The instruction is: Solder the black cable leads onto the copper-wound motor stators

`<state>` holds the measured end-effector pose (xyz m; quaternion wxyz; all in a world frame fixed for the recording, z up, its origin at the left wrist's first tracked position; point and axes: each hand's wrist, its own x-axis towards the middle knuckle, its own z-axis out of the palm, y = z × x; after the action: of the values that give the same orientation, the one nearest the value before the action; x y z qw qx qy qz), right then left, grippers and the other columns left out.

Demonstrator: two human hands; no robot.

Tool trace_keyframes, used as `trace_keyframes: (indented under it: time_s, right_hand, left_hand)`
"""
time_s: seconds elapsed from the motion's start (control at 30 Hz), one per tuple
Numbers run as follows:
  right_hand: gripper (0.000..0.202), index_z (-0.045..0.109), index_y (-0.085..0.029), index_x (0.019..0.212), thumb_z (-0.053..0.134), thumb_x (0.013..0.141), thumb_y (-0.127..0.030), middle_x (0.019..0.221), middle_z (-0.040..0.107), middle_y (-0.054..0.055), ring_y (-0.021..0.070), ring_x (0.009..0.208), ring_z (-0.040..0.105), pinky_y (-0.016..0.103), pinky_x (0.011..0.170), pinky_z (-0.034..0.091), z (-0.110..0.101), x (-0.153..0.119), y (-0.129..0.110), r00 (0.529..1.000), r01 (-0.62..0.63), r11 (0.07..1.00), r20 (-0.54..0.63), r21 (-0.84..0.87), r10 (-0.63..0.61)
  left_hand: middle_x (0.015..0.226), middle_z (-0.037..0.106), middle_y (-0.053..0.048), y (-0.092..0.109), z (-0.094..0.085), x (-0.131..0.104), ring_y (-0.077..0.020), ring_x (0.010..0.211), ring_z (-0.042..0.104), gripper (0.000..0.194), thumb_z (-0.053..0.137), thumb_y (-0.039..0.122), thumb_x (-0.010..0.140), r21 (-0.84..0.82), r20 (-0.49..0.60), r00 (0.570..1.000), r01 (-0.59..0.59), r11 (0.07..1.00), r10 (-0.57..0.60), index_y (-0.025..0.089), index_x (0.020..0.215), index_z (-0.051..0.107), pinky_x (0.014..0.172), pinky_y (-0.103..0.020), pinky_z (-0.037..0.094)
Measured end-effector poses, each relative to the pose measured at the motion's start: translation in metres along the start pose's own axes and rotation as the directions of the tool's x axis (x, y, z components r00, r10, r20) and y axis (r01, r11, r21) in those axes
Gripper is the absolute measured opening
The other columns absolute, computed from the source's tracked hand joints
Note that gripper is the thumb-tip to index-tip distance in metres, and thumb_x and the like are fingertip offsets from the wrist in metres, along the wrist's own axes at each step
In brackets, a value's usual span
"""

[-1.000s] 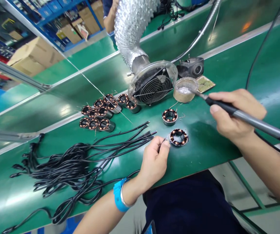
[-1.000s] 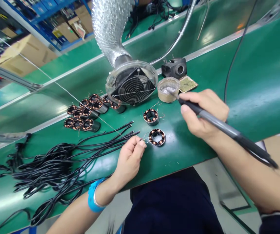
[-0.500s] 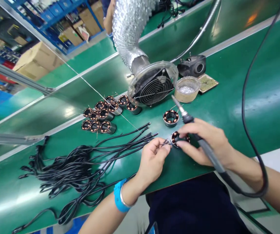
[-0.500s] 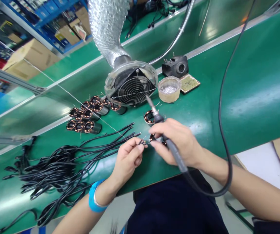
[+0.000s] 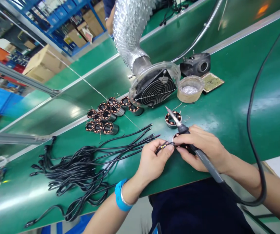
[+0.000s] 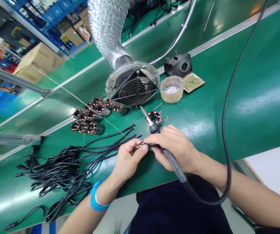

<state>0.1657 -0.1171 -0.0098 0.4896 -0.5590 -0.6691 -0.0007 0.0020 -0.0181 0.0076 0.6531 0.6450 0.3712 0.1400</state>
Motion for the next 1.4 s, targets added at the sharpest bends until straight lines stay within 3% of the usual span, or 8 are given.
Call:
trace_keyframes:
  time_s: [0.17,0.43,0.57,0.73,0.87,1.07,1.23,1.4]
  right_hand:
    - [0.024,0.058,-0.022,0.111,0.064,0.090,-0.012,0.084,0.070,0.000,0.0154,0.070,0.061,0.029,0.067,0.050,0.000,-0.001,0.000,0.999,-0.018,1.000,-0.047,0.019,0.019]
    - [0.023,0.060,-0.021,0.111,0.065,0.090,-0.012,0.081,0.068,0.001,0.0155,0.069,0.060,0.029,0.065,0.050,0.005,0.001,-0.002,0.997,-0.019,0.999,-0.082,-0.026,0.017]
    - [0.023,0.060,-0.020,0.111,0.064,0.090,-0.010,0.082,0.067,0.001,0.0153,0.071,0.060,0.027,0.067,0.051,0.002,0.006,0.000,0.999,0.005,1.000,-0.053,-0.011,-0.005]
    - [0.029,0.059,-0.022,0.118,0.059,0.091,-0.011,0.101,0.071,0.005,0.0197,0.090,0.060,0.035,0.083,0.055,-0.004,0.015,0.003,0.996,0.035,0.999,0.081,0.012,-0.036]
    - [0.028,0.061,-0.022,0.116,0.056,0.092,-0.010,0.091,0.068,0.003,0.0185,0.083,0.054,0.033,0.075,0.052,-0.007,0.019,0.001,0.981,0.017,0.998,0.193,0.065,-0.029]
    - [0.026,0.059,-0.022,0.115,0.058,0.091,-0.012,0.086,0.064,0.002,0.0161,0.079,0.058,0.028,0.071,0.052,-0.009,0.020,-0.004,0.970,-0.081,0.988,0.239,0.133,0.047]
    - [0.024,0.058,-0.023,0.109,0.057,0.091,-0.008,0.081,0.064,0.000,0.0157,0.075,0.057,0.028,0.069,0.051,0.001,0.014,-0.010,0.993,-0.051,0.997,0.111,0.062,0.043]
    - [0.024,0.056,-0.022,0.107,0.052,0.091,-0.005,0.084,0.066,0.002,0.0167,0.070,0.054,0.033,0.068,0.051,0.015,0.009,-0.019,0.997,-0.065,0.995,-0.053,-0.075,0.061]
  left_hand:
    - [0.054,0.050,0.006,-0.005,-0.007,0.004,-0.0035,0.039,0.028,0.034,0.074,0.049,0.077,-0.172,-0.059,0.991,0.109,0.979,-0.121,0.016,0.075,0.062,0.040,-0.020,0.020]
    - [0.056,0.056,0.002,0.005,-0.004,0.008,-0.0086,0.052,0.045,0.023,0.076,0.038,0.072,-0.061,-0.125,0.989,0.073,0.995,-0.081,0.015,0.071,0.072,0.053,-0.022,0.038]
    - [0.066,0.065,-0.001,0.005,-0.005,0.006,-0.0114,0.061,0.052,0.019,0.071,0.033,0.079,0.048,-0.096,0.995,-0.005,0.999,0.009,0.016,0.073,0.075,0.061,-0.024,0.042]
    - [0.076,0.070,-0.002,0.004,-0.008,0.002,-0.0131,0.067,0.057,0.018,0.065,0.030,0.087,0.249,-0.027,0.990,-0.125,0.960,0.136,0.018,0.081,0.076,0.065,-0.024,0.044]
    - [0.075,0.070,-0.001,0.007,-0.007,-0.004,-0.0132,0.066,0.058,0.016,0.062,0.025,0.089,0.404,-0.028,0.973,-0.200,0.893,0.230,0.018,0.077,0.071,0.065,-0.024,0.044]
    - [0.068,0.065,-0.001,0.007,-0.003,-0.013,-0.0133,0.062,0.057,0.019,0.060,0.026,0.092,0.495,-0.028,0.942,-0.279,0.823,0.336,0.019,0.075,0.067,0.063,-0.025,0.043]
    - [0.071,0.066,-0.002,0.004,-0.003,-0.018,-0.0142,0.067,0.059,0.023,0.055,0.029,0.097,0.468,-0.018,0.949,-0.270,0.842,0.314,0.019,0.080,0.068,0.065,-0.026,0.045]
    - [0.097,0.073,-0.008,0.005,-0.001,-0.037,-0.0153,0.075,0.068,0.039,0.039,0.035,0.105,0.219,0.090,0.982,-0.181,0.959,0.165,0.017,0.127,0.066,0.073,-0.029,0.055]
